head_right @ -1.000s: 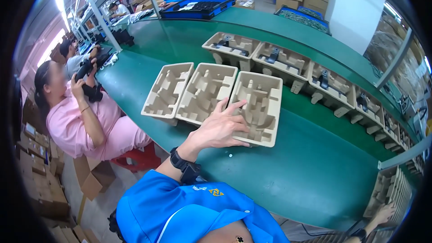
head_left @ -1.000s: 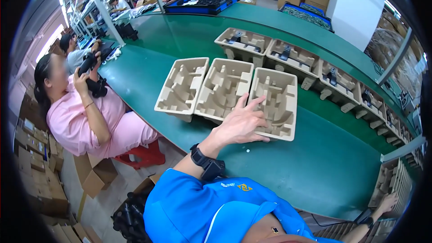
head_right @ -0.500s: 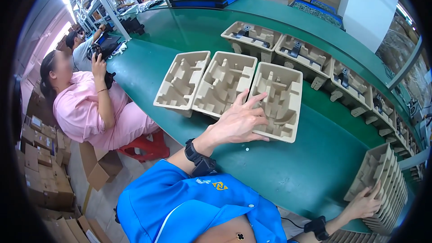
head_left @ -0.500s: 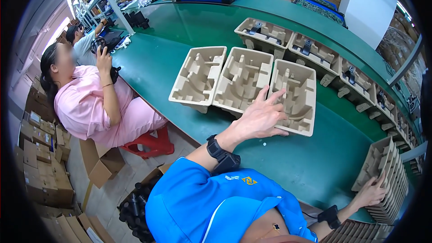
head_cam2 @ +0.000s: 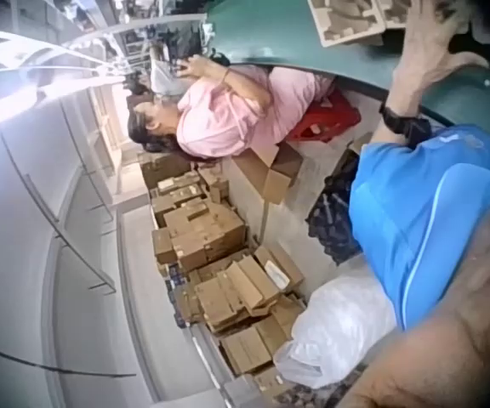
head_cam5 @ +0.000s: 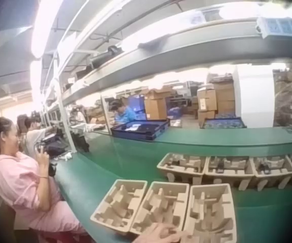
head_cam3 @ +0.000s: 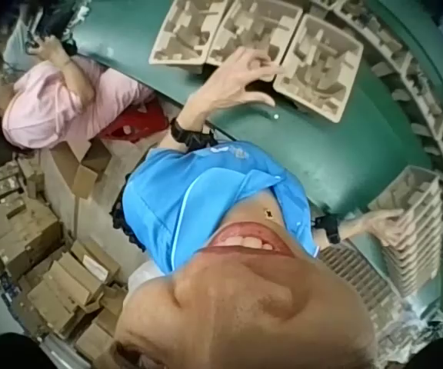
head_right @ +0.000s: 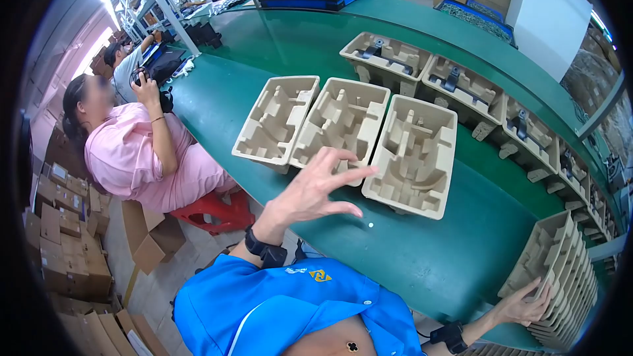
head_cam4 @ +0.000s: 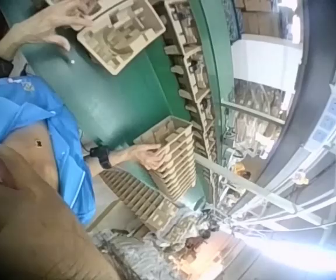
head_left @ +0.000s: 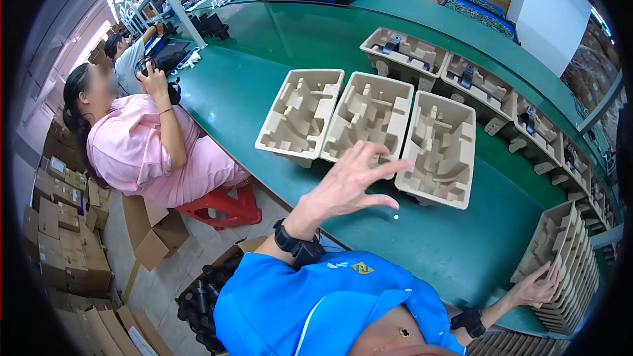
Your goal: The person organizes cardboard trays on a table, places a microphone and a plastic mount into each tray, and then stacks the filled trays on top of each other.
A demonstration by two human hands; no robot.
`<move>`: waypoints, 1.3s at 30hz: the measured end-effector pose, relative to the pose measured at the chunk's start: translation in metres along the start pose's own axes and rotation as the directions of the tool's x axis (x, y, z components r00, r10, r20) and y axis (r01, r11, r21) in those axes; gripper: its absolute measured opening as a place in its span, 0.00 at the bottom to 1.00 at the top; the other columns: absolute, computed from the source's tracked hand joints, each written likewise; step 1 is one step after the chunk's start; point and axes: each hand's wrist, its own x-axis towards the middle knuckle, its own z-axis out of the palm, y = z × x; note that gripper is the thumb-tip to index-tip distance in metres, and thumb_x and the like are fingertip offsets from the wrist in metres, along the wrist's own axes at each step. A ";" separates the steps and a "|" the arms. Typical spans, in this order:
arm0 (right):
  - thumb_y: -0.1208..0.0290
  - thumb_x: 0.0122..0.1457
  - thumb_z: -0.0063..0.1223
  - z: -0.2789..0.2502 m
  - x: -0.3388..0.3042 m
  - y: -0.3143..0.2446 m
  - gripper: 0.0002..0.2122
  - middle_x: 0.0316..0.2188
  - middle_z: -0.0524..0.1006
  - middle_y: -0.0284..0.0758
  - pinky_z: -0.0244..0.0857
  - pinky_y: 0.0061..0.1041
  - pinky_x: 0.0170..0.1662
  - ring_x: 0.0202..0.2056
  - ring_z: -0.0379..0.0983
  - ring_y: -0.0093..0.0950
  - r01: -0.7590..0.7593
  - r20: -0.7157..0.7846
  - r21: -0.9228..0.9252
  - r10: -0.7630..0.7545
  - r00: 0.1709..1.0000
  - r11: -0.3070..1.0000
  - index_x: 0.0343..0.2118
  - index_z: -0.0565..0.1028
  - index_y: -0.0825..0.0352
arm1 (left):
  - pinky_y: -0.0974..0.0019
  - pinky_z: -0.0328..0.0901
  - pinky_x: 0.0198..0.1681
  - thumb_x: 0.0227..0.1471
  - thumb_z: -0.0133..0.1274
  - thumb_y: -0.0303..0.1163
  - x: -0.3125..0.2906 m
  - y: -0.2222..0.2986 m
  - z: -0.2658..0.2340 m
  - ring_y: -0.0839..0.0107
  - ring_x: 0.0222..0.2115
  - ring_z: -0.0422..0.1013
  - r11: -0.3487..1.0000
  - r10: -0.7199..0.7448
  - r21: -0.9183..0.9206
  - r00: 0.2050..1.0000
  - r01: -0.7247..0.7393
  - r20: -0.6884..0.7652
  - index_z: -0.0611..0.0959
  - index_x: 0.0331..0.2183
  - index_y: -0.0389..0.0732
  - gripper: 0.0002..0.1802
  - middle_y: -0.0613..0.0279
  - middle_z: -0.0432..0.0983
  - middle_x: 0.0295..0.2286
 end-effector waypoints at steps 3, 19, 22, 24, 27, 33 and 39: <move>0.69 0.58 0.58 0.007 -0.003 0.008 0.09 0.38 0.79 0.36 0.69 0.33 0.43 0.41 0.76 0.34 0.019 -0.024 0.127 -0.016 1.000 0.992 0.37 0.80 0.68 | 0.57 0.65 0.43 0.40 0.65 0.49 0.001 0.004 0.014 0.59 0.42 0.67 0.997 0.012 0.080 1.000 -0.011 -0.021 0.76 0.52 0.53 0.35 0.54 0.67 0.45; 0.73 0.57 0.59 0.008 -0.005 -0.004 0.07 0.39 0.79 0.35 0.70 0.32 0.43 0.41 0.76 0.33 0.105 -0.067 0.203 -0.093 0.993 0.973 0.37 0.79 0.68 | 0.61 0.67 0.36 0.37 0.67 0.40 0.004 -0.010 0.033 0.66 0.32 0.71 0.995 -0.011 0.097 0.993 0.023 -0.119 0.78 0.49 0.55 0.32 0.59 0.69 0.43; 0.73 0.57 0.59 0.006 -0.006 -0.008 0.07 0.39 0.79 0.35 0.70 0.32 0.44 0.41 0.76 0.33 0.109 -0.083 0.191 -0.095 0.992 0.976 0.37 0.79 0.68 | 0.61 0.67 0.35 0.34 0.67 0.35 0.006 -0.009 0.034 0.66 0.32 0.71 0.995 -0.047 0.088 0.993 0.056 -0.106 0.79 0.49 0.55 0.34 0.59 0.69 0.43; 0.73 0.57 0.59 0.006 -0.006 -0.009 0.07 0.39 0.79 0.35 0.70 0.32 0.44 0.41 0.76 0.33 0.113 -0.087 0.187 -0.098 0.991 0.976 0.38 0.79 0.68 | 0.61 0.67 0.35 0.33 0.67 0.33 0.006 -0.008 0.034 0.66 0.32 0.71 0.993 -0.069 0.084 0.993 0.078 -0.097 0.79 0.49 0.55 0.35 0.59 0.69 0.42; 0.73 0.57 0.59 0.005 -0.006 -0.010 0.07 0.39 0.79 0.34 0.70 0.32 0.43 0.41 0.76 0.33 0.119 -0.097 0.185 -0.102 0.990 0.975 0.37 0.78 0.68 | 0.61 0.67 0.35 0.31 0.66 0.29 0.006 -0.009 0.033 0.66 0.32 0.71 0.994 -0.068 0.080 0.992 0.077 -0.104 0.79 0.48 0.54 0.36 0.59 0.69 0.42; 0.73 0.57 0.59 0.007 -0.008 -0.014 0.08 0.39 0.79 0.34 0.69 0.32 0.44 0.41 0.76 0.33 0.110 -0.093 0.175 -0.094 0.991 0.978 0.38 0.78 0.69 | 0.60 0.67 0.36 0.32 0.66 0.29 0.010 -0.010 0.033 0.64 0.33 0.71 0.994 -0.071 0.077 0.994 0.078 -0.088 0.79 0.47 0.52 0.33 0.59 0.68 0.40; 0.73 0.56 0.60 0.009 -0.008 -0.021 0.08 0.40 0.79 0.35 0.68 0.32 0.45 0.42 0.75 0.34 0.115 -0.108 0.200 -0.094 0.990 0.973 0.39 0.78 0.69 | 0.59 0.67 0.37 0.34 0.65 0.29 0.013 -0.009 0.030 0.60 0.36 0.71 0.994 -0.084 0.064 0.996 0.085 -0.025 0.78 0.46 0.49 0.31 0.57 0.67 0.39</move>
